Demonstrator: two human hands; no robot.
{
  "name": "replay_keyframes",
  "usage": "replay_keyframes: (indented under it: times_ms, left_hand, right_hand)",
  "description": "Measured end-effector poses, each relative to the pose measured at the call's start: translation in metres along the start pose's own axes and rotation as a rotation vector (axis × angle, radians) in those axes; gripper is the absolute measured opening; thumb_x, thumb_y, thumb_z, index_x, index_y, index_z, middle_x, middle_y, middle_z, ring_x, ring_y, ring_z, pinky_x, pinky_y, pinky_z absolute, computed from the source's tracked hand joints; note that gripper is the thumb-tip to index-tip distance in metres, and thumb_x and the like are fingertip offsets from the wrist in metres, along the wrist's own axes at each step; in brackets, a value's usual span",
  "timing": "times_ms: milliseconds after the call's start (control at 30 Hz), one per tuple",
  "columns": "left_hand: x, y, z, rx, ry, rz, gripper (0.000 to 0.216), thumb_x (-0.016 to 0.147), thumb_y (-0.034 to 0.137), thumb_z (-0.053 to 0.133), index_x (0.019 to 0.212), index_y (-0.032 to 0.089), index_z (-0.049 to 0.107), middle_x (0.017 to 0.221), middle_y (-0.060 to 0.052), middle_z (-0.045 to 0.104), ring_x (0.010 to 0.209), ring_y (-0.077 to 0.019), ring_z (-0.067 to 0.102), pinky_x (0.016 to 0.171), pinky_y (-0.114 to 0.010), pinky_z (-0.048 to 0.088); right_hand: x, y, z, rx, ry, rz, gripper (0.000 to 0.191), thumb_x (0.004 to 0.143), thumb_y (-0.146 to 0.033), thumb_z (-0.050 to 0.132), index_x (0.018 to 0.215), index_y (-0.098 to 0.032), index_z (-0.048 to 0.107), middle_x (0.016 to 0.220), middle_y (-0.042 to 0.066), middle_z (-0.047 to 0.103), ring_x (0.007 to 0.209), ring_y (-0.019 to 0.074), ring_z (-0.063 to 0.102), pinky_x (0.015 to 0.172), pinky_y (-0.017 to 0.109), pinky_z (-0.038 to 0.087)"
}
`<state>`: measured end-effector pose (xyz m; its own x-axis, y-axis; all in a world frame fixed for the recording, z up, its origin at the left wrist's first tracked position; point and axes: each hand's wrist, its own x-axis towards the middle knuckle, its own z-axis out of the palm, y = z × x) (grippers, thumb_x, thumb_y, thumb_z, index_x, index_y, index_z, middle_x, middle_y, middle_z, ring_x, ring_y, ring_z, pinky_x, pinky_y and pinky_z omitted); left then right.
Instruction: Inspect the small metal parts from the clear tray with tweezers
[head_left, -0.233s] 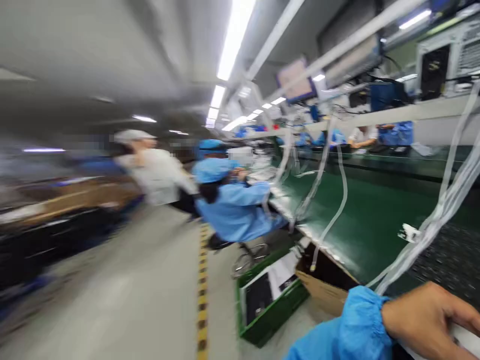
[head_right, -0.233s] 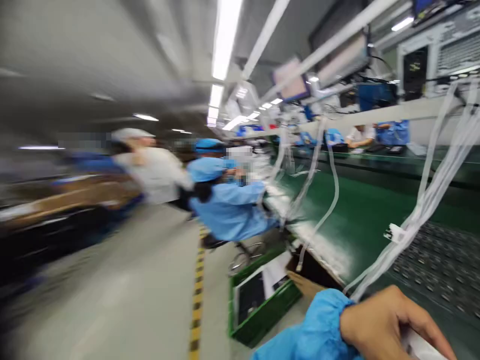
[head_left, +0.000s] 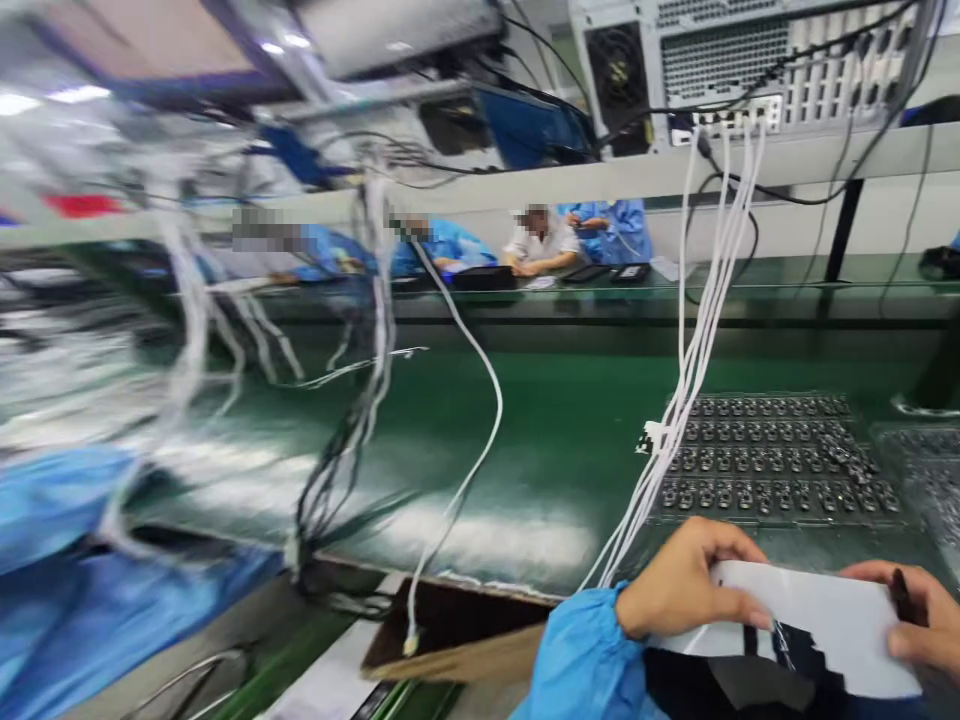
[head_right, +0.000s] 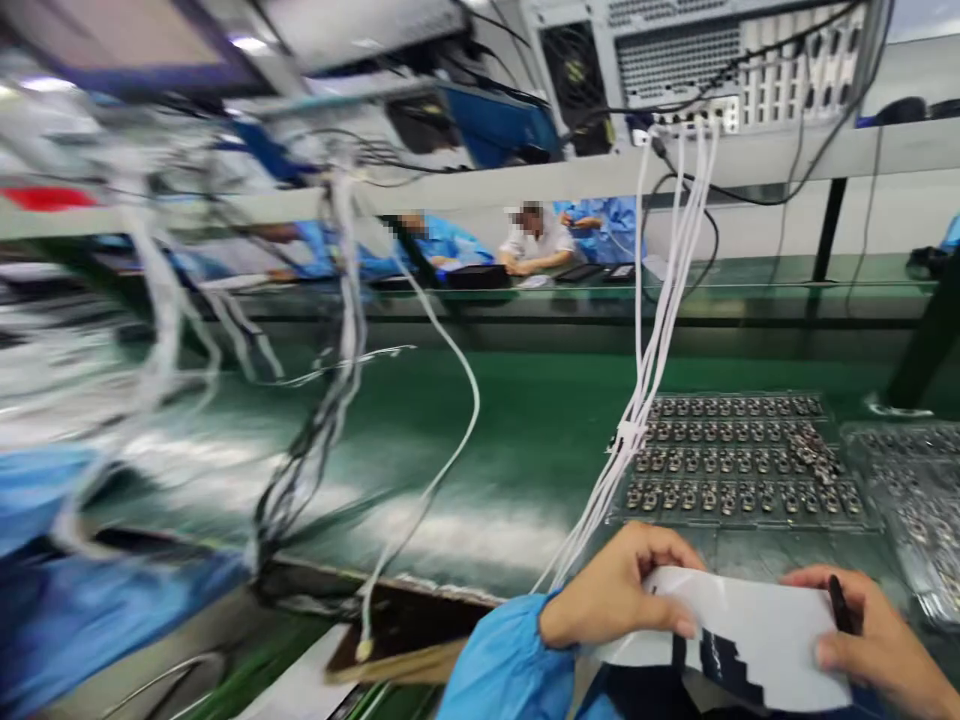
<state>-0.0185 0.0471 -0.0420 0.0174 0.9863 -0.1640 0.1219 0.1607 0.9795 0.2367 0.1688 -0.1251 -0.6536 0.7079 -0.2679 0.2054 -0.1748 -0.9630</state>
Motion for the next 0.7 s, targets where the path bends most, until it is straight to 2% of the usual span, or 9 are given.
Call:
replay_keyframes:
  times_ms: [67, 133, 267, 367, 433, 533, 633, 700]
  left_hand:
    - [0.007, -0.012, -0.006, 0.086, 0.015, -0.037, 0.041, 0.053, 0.036, 0.081, 0.083, 0.012, 0.068, 0.069, 0.0, 0.064, 0.059, -0.0113, 0.053, 0.054, -0.02, 0.04]
    - [0.01, -0.023, -0.01, 0.296, 0.055, -0.093, 0.033, 0.057, 0.029, 0.079, 0.085, 0.015, 0.068, 0.072, 0.0, 0.065, 0.063, -0.0133, 0.055, 0.057, -0.021, 0.041]
    - [0.014, -0.039, -0.015, 0.802, 0.163, -0.166, 0.029, 0.063, 0.025, 0.076, 0.091, 0.022, 0.069, 0.085, -0.001, 0.068, 0.081, -0.0218, 0.06, 0.072, -0.03, 0.043]
    - [0.016, -0.045, -0.016, 0.98, 0.159, -0.137, 0.033, 0.068, 0.028, 0.075, 0.099, 0.021, 0.066, 0.093, -0.004, 0.068, 0.09, -0.0253, 0.06, 0.079, -0.035, 0.044]
    - [0.013, -0.046, -0.015, 1.072, 0.176, -0.073, 0.037, 0.069, 0.026, 0.075, 0.103, 0.019, 0.063, 0.096, -0.006, 0.066, 0.092, -0.0262, 0.058, 0.081, -0.037, 0.044]
    - [0.002, -0.046, -0.005, 1.205, 0.3, 0.125, 0.029, 0.074, 0.018, 0.07, 0.102, 0.017, 0.061, 0.099, -0.007, 0.063, 0.094, -0.027, 0.055, 0.079, -0.041, 0.043]
    - [-0.01, -0.05, 0.013, 1.176, 0.394, 0.384, 0.008, 0.083, 0.013, 0.057, 0.09, 0.016, 0.06, 0.09, -0.005, 0.062, 0.088, -0.0226, 0.053, 0.072, -0.037, 0.042]
    - [-0.017, -0.058, 0.028, 1.104, 0.392, 0.475, 0.008, 0.087, 0.014, 0.052, 0.084, 0.016, 0.059, 0.083, -0.003, 0.06, 0.081, -0.0194, 0.052, 0.068, -0.034, 0.041]
  right_hand:
    - [0.002, -0.001, 0.003, 0.068, -0.05, 0.002, 0.055, 0.054, -0.049, 0.075, 0.098, -0.017, 0.065, 0.082, 0.007, 0.069, 0.071, 0.0248, 0.063, 0.06, 0.032, 0.048]
    - [0.009, -0.003, 0.007, 0.011, -0.039, 0.0, 0.044, 0.06, -0.038, 0.074, 0.096, -0.016, 0.064, 0.078, 0.005, 0.069, 0.07, 0.0219, 0.063, 0.062, 0.03, 0.047]
    - [0.027, 0.0, 0.017, -0.301, 0.137, -0.081, 0.036, 0.062, -0.03, 0.067, 0.094, -0.014, 0.064, 0.084, 0.007, 0.07, 0.079, 0.0249, 0.063, 0.071, 0.033, 0.048]
    - [0.034, 0.008, 0.022, -0.519, 0.221, -0.108, 0.034, 0.066, -0.029, 0.061, 0.098, -0.016, 0.065, 0.088, 0.008, 0.071, 0.087, 0.0278, 0.063, 0.079, 0.038, 0.047]
    - [0.035, 0.011, 0.024, -0.621, 0.241, -0.113, 0.034, 0.069, -0.03, 0.059, 0.1, -0.018, 0.065, 0.089, 0.008, 0.071, 0.09, 0.0286, 0.063, 0.082, 0.039, 0.047]
    - [0.033, 0.013, 0.022, -0.705, 0.232, -0.105, 0.036, 0.072, -0.031, 0.056, 0.104, -0.016, 0.064, 0.091, 0.01, 0.071, 0.09, 0.0288, 0.063, 0.083, 0.04, 0.047]
    - [0.031, 0.012, 0.018, -0.746, 0.235, -0.085, 0.039, 0.073, -0.031, 0.054, 0.108, -0.014, 0.062, 0.092, 0.011, 0.07, 0.087, 0.0289, 0.063, 0.081, 0.042, 0.046]
    - [0.03, 0.012, 0.016, -0.758, 0.242, -0.075, 0.04, 0.073, -0.031, 0.054, 0.109, -0.015, 0.061, 0.091, 0.01, 0.07, 0.084, 0.0283, 0.062, 0.079, 0.042, 0.047]
